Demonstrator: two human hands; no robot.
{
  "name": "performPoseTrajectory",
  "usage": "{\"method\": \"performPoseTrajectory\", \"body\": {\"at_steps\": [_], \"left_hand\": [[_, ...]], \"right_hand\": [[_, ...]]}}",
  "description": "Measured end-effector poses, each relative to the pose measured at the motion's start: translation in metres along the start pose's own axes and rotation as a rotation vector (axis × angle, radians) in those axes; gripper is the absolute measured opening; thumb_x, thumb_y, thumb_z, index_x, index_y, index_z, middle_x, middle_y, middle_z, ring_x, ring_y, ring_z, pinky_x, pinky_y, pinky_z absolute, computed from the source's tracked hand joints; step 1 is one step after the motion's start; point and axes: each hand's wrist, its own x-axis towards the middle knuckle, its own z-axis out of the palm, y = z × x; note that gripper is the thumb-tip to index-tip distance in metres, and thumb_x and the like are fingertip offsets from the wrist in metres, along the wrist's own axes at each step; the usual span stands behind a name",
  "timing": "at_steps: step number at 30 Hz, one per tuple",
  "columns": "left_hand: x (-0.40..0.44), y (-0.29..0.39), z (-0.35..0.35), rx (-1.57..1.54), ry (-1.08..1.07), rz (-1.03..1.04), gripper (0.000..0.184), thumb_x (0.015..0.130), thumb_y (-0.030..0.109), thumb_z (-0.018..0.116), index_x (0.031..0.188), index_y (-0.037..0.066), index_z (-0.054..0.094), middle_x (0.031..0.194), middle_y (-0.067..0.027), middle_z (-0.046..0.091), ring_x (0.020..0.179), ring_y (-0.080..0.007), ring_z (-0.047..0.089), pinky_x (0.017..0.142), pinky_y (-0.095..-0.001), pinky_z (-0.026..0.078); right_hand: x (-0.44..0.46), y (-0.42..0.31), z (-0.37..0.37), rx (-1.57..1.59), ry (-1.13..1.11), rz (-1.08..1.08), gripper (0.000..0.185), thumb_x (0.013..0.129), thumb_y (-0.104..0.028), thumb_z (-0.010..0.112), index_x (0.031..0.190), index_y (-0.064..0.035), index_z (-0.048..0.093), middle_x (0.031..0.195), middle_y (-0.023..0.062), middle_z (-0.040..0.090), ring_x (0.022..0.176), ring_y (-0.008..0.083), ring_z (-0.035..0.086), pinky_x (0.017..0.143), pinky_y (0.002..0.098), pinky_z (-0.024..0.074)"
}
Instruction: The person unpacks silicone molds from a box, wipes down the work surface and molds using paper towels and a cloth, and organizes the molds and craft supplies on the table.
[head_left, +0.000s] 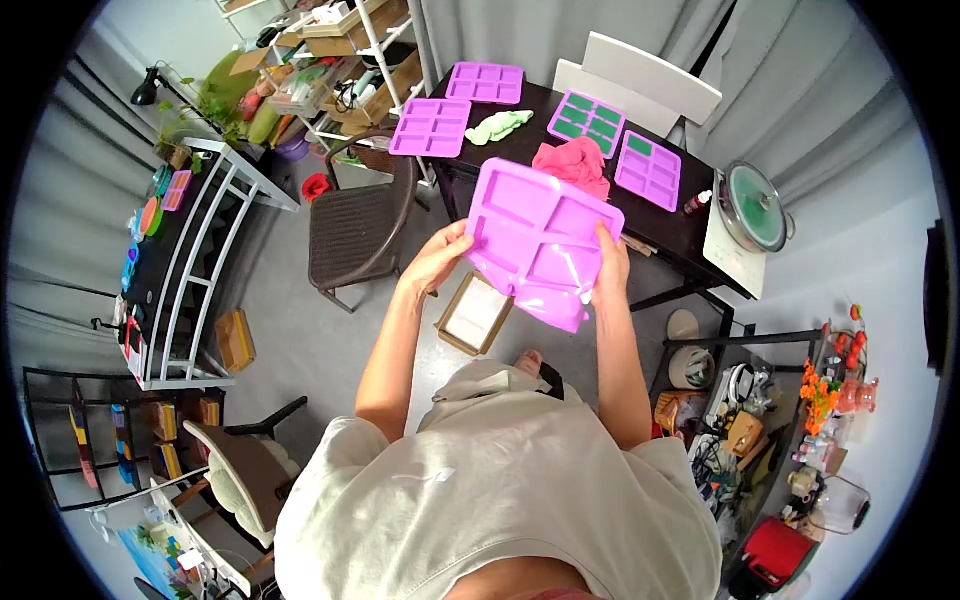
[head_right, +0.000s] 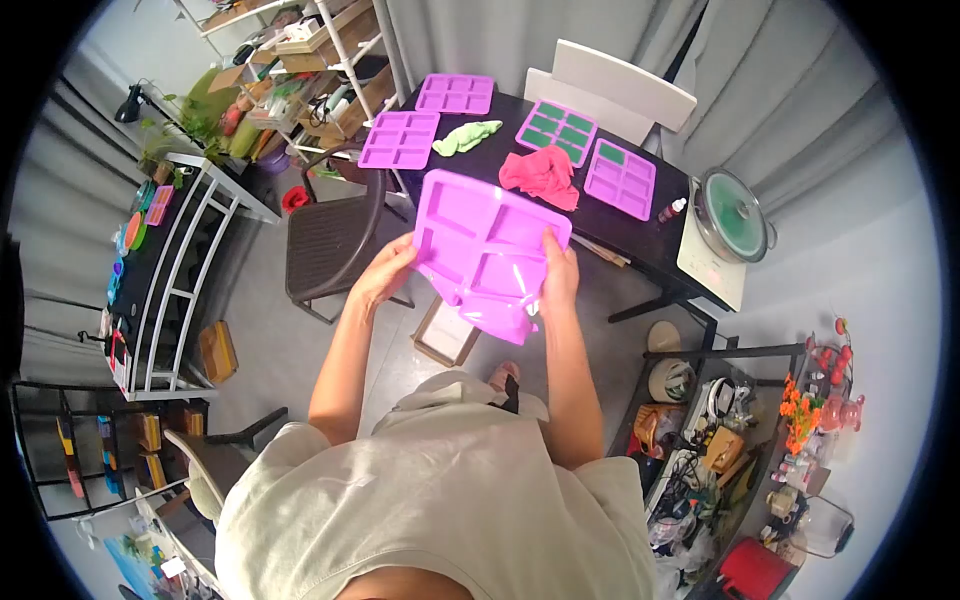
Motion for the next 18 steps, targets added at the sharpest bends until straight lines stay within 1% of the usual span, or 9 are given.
{"method": "performPoseTrajectory", "body": {"at_steps": [2,5,6,9,11,13,14,15,18], "left_hand": [[-0.006,-0.011,-0.016,-0.187,-0.192,-0.074,0.054,0.080,0.033,0.072,0.121,0.003,0.055,0.115,-0.0050,0.060,0.109,-0.0162,0.053,0.099,-0.0329,0.039],[-0.015,-0.036,-0.021,-0.383,-0.224,-0.034,0.067,0.075,0.033,0.076,0.127,0.002,0.048,0.121,-0.0070,0.058,0.115,-0.0205,0.052,0.101,-0.0373,0.037],[-0.018,-0.034,-0.017,-0.419,-0.224,0.011,0.068,0.074,0.031,0.077,0.127,0.002,0.047,0.121,-0.0078,0.058,0.115,-0.0210,0.052,0.102,-0.0376,0.037],[-0.027,-0.027,-0.008,-0.472,-0.216,0.112,0.069,0.073,0.027,0.078,0.128,0.001,0.046,0.120,-0.0094,0.058,0.113,-0.0214,0.055,0.100,-0.0377,0.040],[-0.029,-0.023,-0.009,-0.432,-0.208,0.140,0.066,0.073,0.026,0.078,0.126,0.001,0.047,0.118,-0.0096,0.059,0.110,-0.0207,0.057,0.097,-0.0368,0.044],[-0.030,0.000,-0.002,-0.429,-0.028,0.154,0.050,0.075,0.017,0.077,0.116,0.003,0.052,0.103,-0.0059,0.063,0.089,-0.0149,0.064,0.080,-0.0300,0.053],[-0.024,-0.006,-0.019,-0.314,0.127,0.108,0.031,0.076,0.012,0.074,0.101,0.006,0.057,0.085,-0.0013,0.064,0.069,-0.0100,0.062,0.062,-0.0249,0.053],[-0.024,0.007,-0.020,-0.085,0.226,0.056,0.017,0.077,0.009,0.071,0.089,0.008,0.058,0.071,0.0029,0.060,0.059,-0.0062,0.057,0.054,-0.0225,0.047],[-0.014,-0.008,-0.034,0.456,0.559,0.094,0.017,0.077,0.018,0.072,0.078,0.005,0.061,0.066,-0.0045,0.063,0.061,-0.0129,0.062,0.057,-0.0284,0.048]], "right_hand": [[0.008,0.002,-0.003,0.129,-0.010,0.087,0.034,0.091,-0.026,0.057,0.112,-0.0005,0.056,0.103,0.0092,0.062,0.083,0.0198,0.064,0.074,0.0325,0.0521],[0.016,0.017,-0.016,0.074,-0.024,0.195,0.042,0.087,-0.030,0.060,0.115,0.0007,0.055,0.104,0.0109,0.063,0.087,0.0218,0.064,0.076,0.0340,0.0528],[0.024,0.024,-0.022,0.107,-0.068,0.344,0.049,0.086,-0.035,0.063,0.117,0.0016,0.052,0.108,0.0152,0.062,0.088,0.0270,0.066,0.076,0.0399,0.0549],[0.015,0.039,-0.021,0.232,-0.119,0.373,0.050,0.087,-0.034,0.061,0.120,0.0021,0.050,0.109,0.0165,0.062,0.090,0.0287,0.065,0.078,0.0412,0.0544],[0.018,0.047,-0.019,0.226,-0.026,0.387,0.047,0.088,-0.031,0.060,0.120,0.0017,0.050,0.109,0.0153,0.062,0.091,0.0266,0.064,0.079,0.0410,0.0535],[0.027,0.063,-0.022,0.203,0.110,0.289,0.044,0.088,-0.029,0.059,0.119,0.0010,0.051,0.108,0.0136,0.062,0.091,0.0244,0.063,0.078,0.0390,0.0526],[0.023,0.057,-0.017,0.162,0.094,0.198,0.042,0.090,-0.028,0.057,0.118,0.0019,0.052,0.106,0.0129,0.062,0.091,0.0230,0.063,0.079,0.0376,0.0517],[0.014,0.045,-0.007,0.120,0.078,0.109,0.039,0.092,-0.027,0.055,0.116,0.0027,0.053,0.105,0.0122,0.062,0.090,0.0215,0.062,0.079,0.0362,0.0508],[0.000,0.039,0.010,-0.065,0.087,-0.087,0.036,0.096,-0.026,0.048,0.111,0.0049,0.057,0.101,0.0100,0.063,0.087,0.0171,0.060,0.078,0.0322,0.0473]]}}
